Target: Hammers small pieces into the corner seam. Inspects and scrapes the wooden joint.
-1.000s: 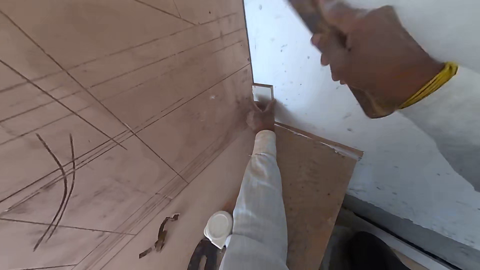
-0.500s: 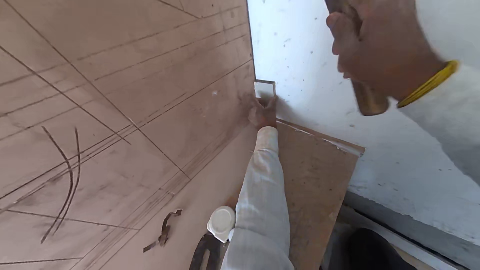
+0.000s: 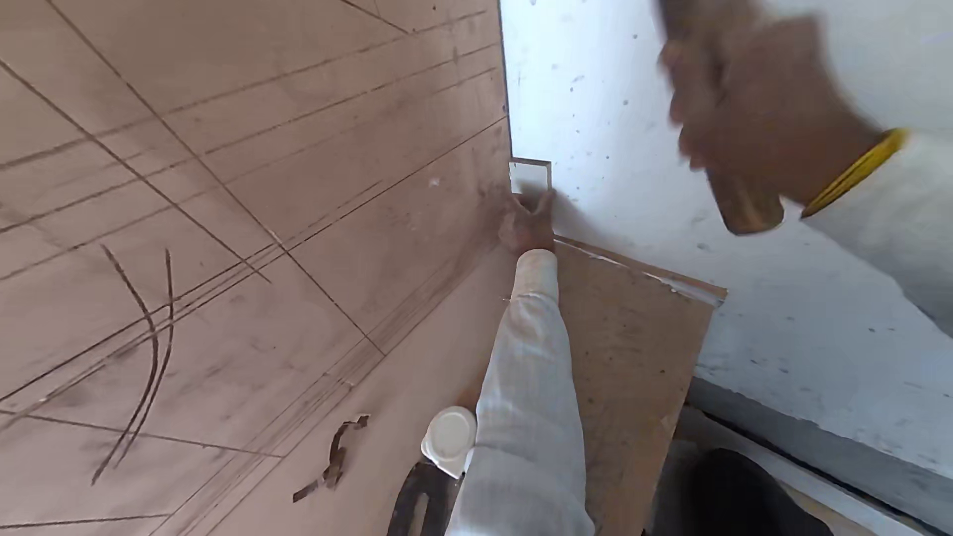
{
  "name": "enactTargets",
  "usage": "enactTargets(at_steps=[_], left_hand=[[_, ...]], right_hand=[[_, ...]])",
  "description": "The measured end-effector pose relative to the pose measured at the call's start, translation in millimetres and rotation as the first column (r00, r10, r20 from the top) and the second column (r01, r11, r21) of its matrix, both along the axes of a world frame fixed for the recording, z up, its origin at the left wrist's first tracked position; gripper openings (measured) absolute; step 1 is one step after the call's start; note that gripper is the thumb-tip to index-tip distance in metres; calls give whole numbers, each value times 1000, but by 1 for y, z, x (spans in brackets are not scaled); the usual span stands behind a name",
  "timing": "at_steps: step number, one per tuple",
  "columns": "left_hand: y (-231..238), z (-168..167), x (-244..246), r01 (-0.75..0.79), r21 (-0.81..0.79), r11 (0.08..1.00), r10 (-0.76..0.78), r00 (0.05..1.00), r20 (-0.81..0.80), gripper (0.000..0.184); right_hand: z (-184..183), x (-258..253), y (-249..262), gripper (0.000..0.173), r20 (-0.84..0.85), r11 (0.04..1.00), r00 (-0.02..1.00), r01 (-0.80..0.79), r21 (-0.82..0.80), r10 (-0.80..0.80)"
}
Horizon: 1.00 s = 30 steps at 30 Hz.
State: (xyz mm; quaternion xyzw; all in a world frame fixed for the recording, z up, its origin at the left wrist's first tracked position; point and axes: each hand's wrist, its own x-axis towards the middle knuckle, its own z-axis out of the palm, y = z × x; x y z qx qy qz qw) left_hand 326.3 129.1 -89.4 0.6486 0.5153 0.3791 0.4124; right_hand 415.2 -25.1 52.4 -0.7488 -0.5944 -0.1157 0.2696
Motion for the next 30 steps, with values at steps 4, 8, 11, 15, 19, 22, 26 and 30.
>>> enactTargets(at_steps=[4, 8, 11, 15, 19, 22, 26, 30], left_hand=[[0, 1, 1, 1, 25, 1000, 0, 1000, -12, 56], [-3, 4, 0, -19, 27, 999, 20, 999, -45, 53], [-4, 5, 0, -12, 19, 1000, 13, 998, -65, 52], [-5, 6, -1, -24, 32, 999, 27, 996, -85, 51], [-2, 3, -7, -32, 68, 997, 36, 997, -61, 56], [-2, 17, -16, -118, 213, 970, 139, 987, -86, 62], [-8, 14, -3, -48, 245, 968, 55, 998, -25, 68], [-12, 11, 17, -128, 164, 978, 103, 983, 151, 75]], right_hand=[[-11, -4, -3, 56, 24, 818, 998, -34, -574, 58], [9, 0, -11, 54, -32, 903, 999, -42, -427, 32], [10, 2, -11, 54, -26, 992, 1000, -15, -127, 12], [-16, 9, -1, 55, 54, 993, 997, -53, -104, 59], [-45, 13, -13, 56, 51, 971, 995, -77, -225, 90], [-43, 19, -32, 53, -62, 983, 994, -94, -155, 85], [-40, 30, -59, 53, -111, 991, 990, -101, -83, 92], [-42, 38, -80, 53, -187, 990, 978, -108, -91, 90]])
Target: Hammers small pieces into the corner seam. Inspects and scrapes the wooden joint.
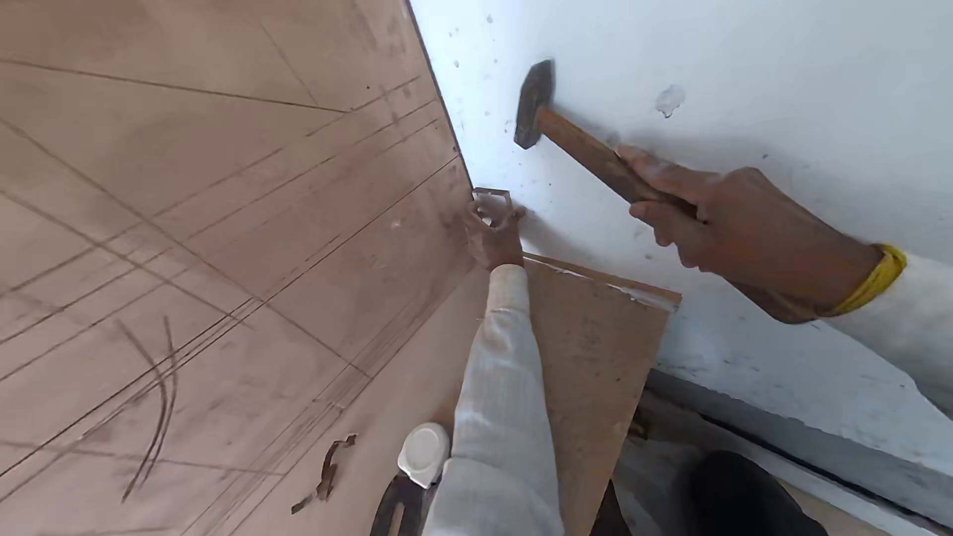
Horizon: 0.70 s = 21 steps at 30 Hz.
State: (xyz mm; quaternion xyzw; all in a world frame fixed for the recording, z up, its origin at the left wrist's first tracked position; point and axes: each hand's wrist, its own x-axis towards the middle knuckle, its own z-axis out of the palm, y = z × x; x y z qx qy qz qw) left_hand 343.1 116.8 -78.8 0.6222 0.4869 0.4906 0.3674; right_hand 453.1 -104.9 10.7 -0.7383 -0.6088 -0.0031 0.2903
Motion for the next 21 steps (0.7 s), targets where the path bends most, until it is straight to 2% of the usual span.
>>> enactTargets(at_steps=[3, 7, 11, 14, 18, 21], left_hand=[[1, 5, 4, -37, -75, 996, 41, 998, 55, 74], [7, 9, 0, 12, -49, 999, -8, 996, 88, 69], [2, -1, 3, 58, -41, 997, -46, 968, 248, 71], [-4, 3, 5, 78, -45, 996, -61, 952, 298, 70], [1, -5, 6, 64, -45, 997, -50, 963, 264, 75], [6, -8, -2, 95, -18, 995, -92, 991, 102, 85]], right_hand=[[-3, 2, -5, 53, -39, 1000, 999, -24, -8, 24], [-2, 5, -11, 54, -46, 999, 999, -27, -17, 26], [3, 3, -9, 53, 42, 999, 998, -44, 14, 44], [13, -1, -7, 53, 82, 999, 996, -33, 22, 31], [26, -4, -3, 54, 115, 999, 993, -22, 37, 18], [36, -6, 1, 53, 121, 997, 993, -5, 72, -3]])
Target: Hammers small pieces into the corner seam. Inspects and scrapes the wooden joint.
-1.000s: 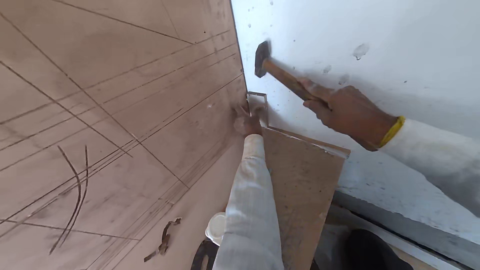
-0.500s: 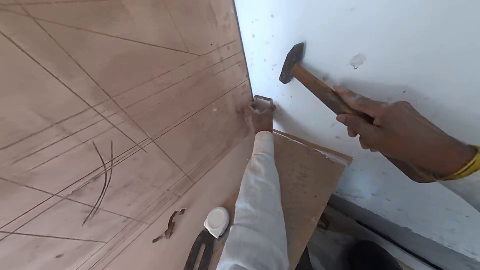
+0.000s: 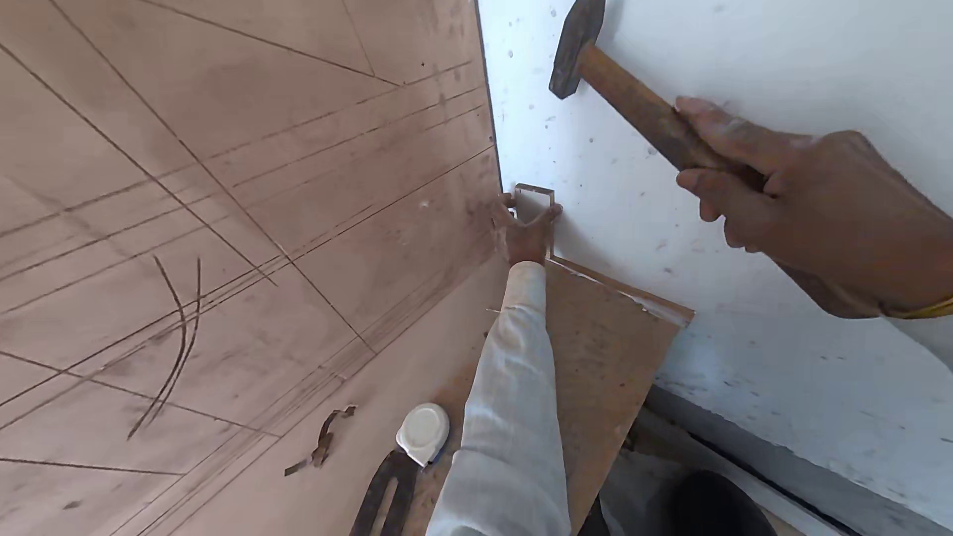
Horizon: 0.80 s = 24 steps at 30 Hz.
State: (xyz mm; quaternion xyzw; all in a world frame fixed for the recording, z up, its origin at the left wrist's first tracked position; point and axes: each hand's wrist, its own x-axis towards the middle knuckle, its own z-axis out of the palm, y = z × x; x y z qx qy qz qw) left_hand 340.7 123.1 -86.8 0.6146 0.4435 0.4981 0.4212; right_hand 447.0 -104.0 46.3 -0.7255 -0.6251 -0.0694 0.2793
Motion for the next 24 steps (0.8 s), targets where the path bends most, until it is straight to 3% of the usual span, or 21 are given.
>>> enactTargets(at_steps=[6, 9, 11, 12, 14, 16, 19, 21, 23, 24], left_hand=[[5, -2, -12, 150, -115, 982, -167, 973, -158, 81], [0, 0, -12, 166, -115, 979, -183, 969, -165, 80], [-4, 0, -12, 174, -133, 976, -194, 969, -153, 81], [-8, 2, -12, 187, -140, 972, -206, 968, -143, 81], [-11, 0, -9, 191, -130, 973, -209, 967, -144, 80], [-10, -4, -3, 185, -103, 977, -200, 967, -160, 79], [-12, -12, 0, 205, -79, 976, -215, 965, -150, 79], [-12, -16, 1, 207, -61, 976, -215, 963, -163, 79], [-14, -18, 3, 200, -43, 979, -205, 961, -186, 81], [-18, -18, 4, 199, -44, 979, -204, 961, -189, 81]], right_hand=[[5, -4, 19, 55, -42, 999, 998, 36, -17, -37], [-13, -5, 32, 55, 0, 970, 1000, 9, -245, -9], [-9, -12, 32, 55, 13, 879, 999, 34, -475, -32], [-4, -13, 30, 55, -3, 859, 999, 43, -511, -51], [-1, -6, 20, 53, 9, 904, 999, 49, -424, -50], [-2, 0, 10, 52, 72, 977, 997, 46, -208, -31], [-13, 6, 6, 52, 118, 999, 993, 33, -35, -29], [-21, 9, 5, 44, 123, 977, 992, 19, -212, 8], [-12, 6, 4, 50, 114, 891, 993, 59, -451, -8], [-5, 5, 2, 51, 103, 873, 994, 73, -482, -27]])
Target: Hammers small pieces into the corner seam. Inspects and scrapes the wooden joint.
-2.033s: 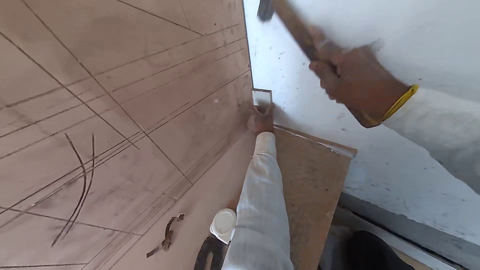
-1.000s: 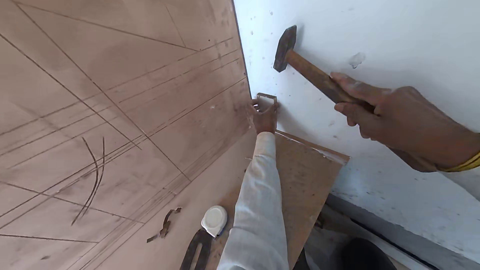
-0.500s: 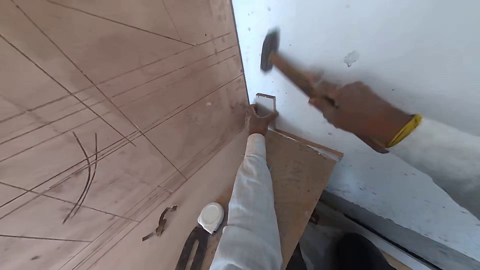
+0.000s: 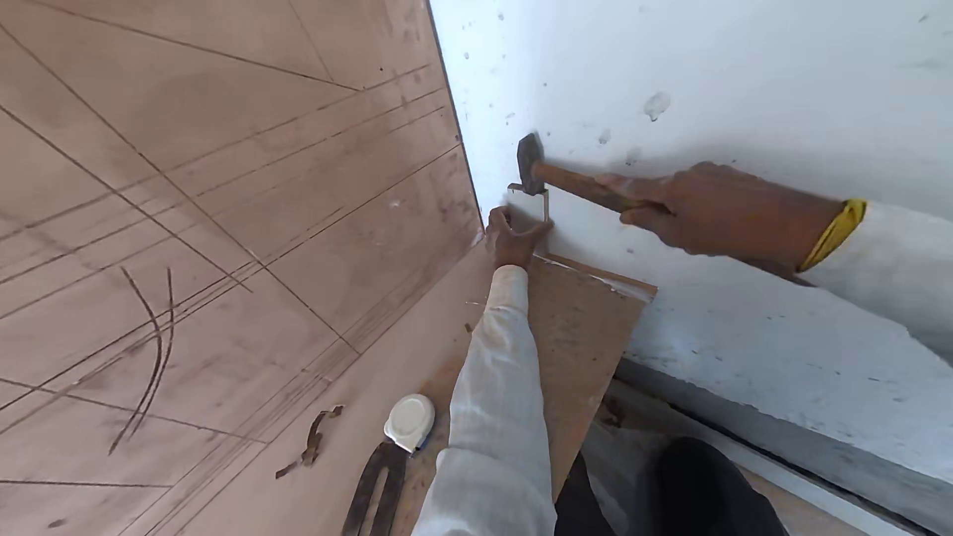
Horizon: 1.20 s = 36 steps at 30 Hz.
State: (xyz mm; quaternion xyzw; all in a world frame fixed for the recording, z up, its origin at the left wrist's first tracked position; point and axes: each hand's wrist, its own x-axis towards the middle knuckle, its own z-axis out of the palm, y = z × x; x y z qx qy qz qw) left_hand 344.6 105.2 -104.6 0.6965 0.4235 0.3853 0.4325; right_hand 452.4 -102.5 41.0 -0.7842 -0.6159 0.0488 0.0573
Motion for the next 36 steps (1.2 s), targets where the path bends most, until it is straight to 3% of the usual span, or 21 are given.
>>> enactTargets(at_steps=[5, 7, 10, 11, 14, 16, 19, 21, 29, 33, 34, 36], left_hand=[[-11, 2, 1, 3, 7, 1000, -3, 1000, -22, 80], [-12, 1, 1, 7, 25, 1000, -6, 999, -40, 79], [-20, 3, 3, 11, 40, 999, -9, 999, -52, 80], [-24, 4, 3, 10, 40, 999, -8, 999, -53, 80], [-27, 3, 3, 11, 48, 999, -8, 998, -59, 79], [-28, 2, 4, 8, 53, 999, -4, 998, -65, 79], [-33, 3, 6, 18, 53, 998, -14, 998, -62, 79], [-36, 3, 8, 25, 55, 998, -21, 997, -69, 77], [-38, 6, 7, -21, 76, 997, 28, 996, -90, 76], [-34, 44, -19, -8, 88, 996, 33, 956, -290, 79], [-35, 58, -29, 35, 87, 996, 3, 918, -397, 76], [-37, 77, -49, 134, 61, 989, -61, 750, -658, 75]], right_hand=[[-9, 7, -22, 53, 44, 911, 999, -44, 410, 28], [-19, 11, -26, 51, 58, 943, 997, -59, 328, 42], [-2, 9, -28, 51, 49, 1000, 999, -2, 14, 1], [5, 9, -31, 50, 45, 1000, 999, 6, 16, -7], [5, 14, -44, 50, 25, 947, 1000, -25, 322, 18], [-2, 15, -47, 53, 15, 907, 1000, -13, 421, 7], [-19, 21, -49, 45, 14, 969, 999, -34, 243, 32], [-18, 19, -50, 51, 16, 996, 1000, 3, 94, -5], [-22, 26, -93, 52, -45, 940, 999, 36, 339, -22], [-54, 21, -142, 55, -337, 865, 941, 190, 464, -26], [-69, 17, -155, 56, -462, 853, 887, 243, 462, -2], [-105, 4, -181, 58, -720, 846, 691, 343, 408, 67]])
